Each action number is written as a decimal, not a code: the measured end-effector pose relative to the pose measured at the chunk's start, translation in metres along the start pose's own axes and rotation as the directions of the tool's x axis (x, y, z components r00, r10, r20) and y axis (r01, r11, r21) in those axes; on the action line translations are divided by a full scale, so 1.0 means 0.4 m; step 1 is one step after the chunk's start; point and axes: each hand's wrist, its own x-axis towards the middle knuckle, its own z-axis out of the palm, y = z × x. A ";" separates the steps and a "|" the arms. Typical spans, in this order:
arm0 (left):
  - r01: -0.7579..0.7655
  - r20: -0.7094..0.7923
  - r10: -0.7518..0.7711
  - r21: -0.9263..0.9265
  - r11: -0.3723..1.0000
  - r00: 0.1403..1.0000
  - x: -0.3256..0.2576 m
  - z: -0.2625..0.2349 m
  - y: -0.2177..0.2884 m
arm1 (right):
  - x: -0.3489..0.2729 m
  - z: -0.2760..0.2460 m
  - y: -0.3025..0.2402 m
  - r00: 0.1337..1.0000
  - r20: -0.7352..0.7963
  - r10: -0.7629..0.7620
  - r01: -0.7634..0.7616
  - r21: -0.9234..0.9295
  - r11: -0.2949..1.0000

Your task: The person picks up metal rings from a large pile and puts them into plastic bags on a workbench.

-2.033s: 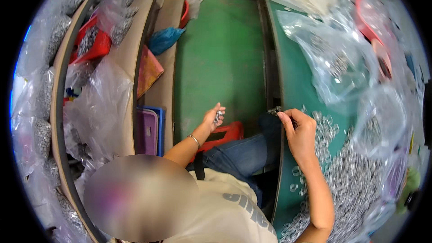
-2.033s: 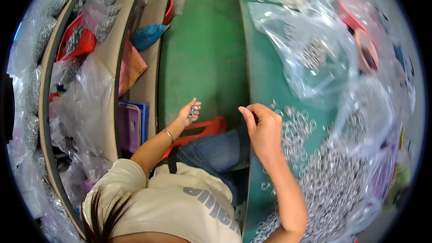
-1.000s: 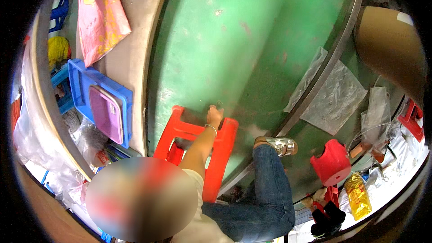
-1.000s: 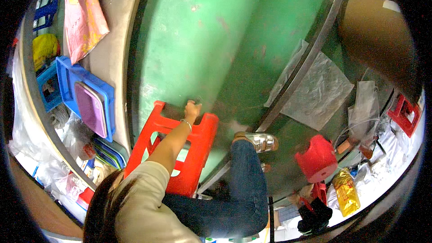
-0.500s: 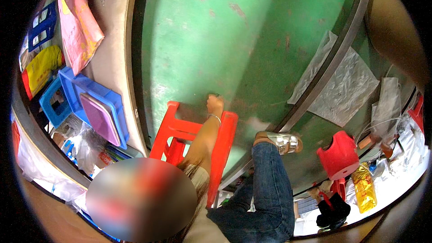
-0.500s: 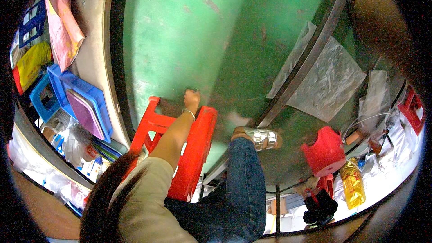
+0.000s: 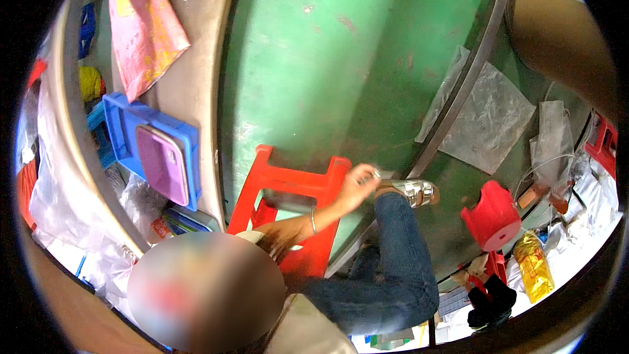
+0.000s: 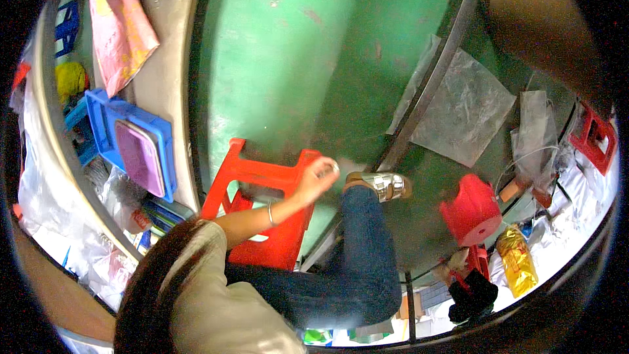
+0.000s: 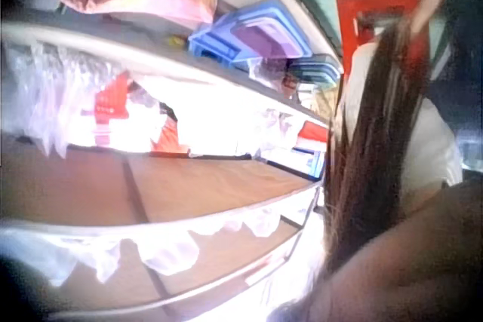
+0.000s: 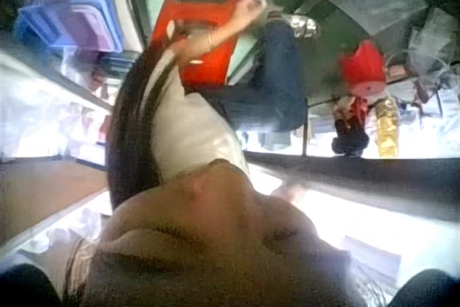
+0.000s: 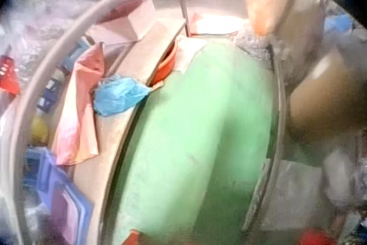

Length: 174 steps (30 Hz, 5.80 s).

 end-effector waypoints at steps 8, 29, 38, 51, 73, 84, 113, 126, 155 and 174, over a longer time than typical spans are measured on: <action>-0.050 0.569 0.137 -0.167 0.985 0.811 -0.453 0.065 0.382 | -0.005 -0.037 -0.185 0.994 -0.111 0.002 -0.029 -0.247 0.968; 0.029 0.937 0.069 -0.084 0.996 0.343 -0.888 0.049 0.429 | -0.318 0.067 -0.551 0.696 -0.212 0.686 -0.437 0.633 0.639; 0.511 0.924 -0.382 0.343 0.788 -0.031 -1.005 0.150 0.459 | -0.585 0.124 -0.639 0.589 0.081 0.804 0.722 0.394 -0.569; 0.499 0.718 -0.695 0.593 0.632 0.027 -1.118 0.244 0.309 | -0.802 0.207 -0.677 0.226 0.094 0.970 0.974 -0.051 -0.222; -0.967 0.964 0.126 0.220 0.128 0.236 -1.054 0.280 0.381 | -0.741 0.190 -0.499 -0.003 -0.616 0.788 -0.811 0.463 0.359; -0.974 0.980 0.076 0.192 -0.123 0.183 -1.050 0.313 0.384 | -0.679 0.149 -0.465 0.202 -0.614 0.763 -0.825 0.314 0.471; -0.977 0.977 0.051 0.210 -0.030 0.208 -1.041 0.325 0.384 | -0.644 0.108 -0.381 0.221 -0.584 0.781 -0.593 0.555 0.583; -0.981 0.978 0.073 0.195 0.016 0.196 -1.040 0.321 0.391 | -0.652 0.077 -0.312 0.322 -0.646 0.692 -0.845 0.133 0.518; -0.973 0.976 0.025 0.219 -0.066 0.218 -1.033 0.291 0.402 | -0.675 0.141 -0.447 0.263 -0.679 0.685 -0.801 0.243 0.548; -0.939 0.966 0.061 0.258 -0.227 0.251 -1.023 0.329 0.431 | -0.617 0.118 -0.447 0.410 -0.662 0.627 -0.702 0.209 0.680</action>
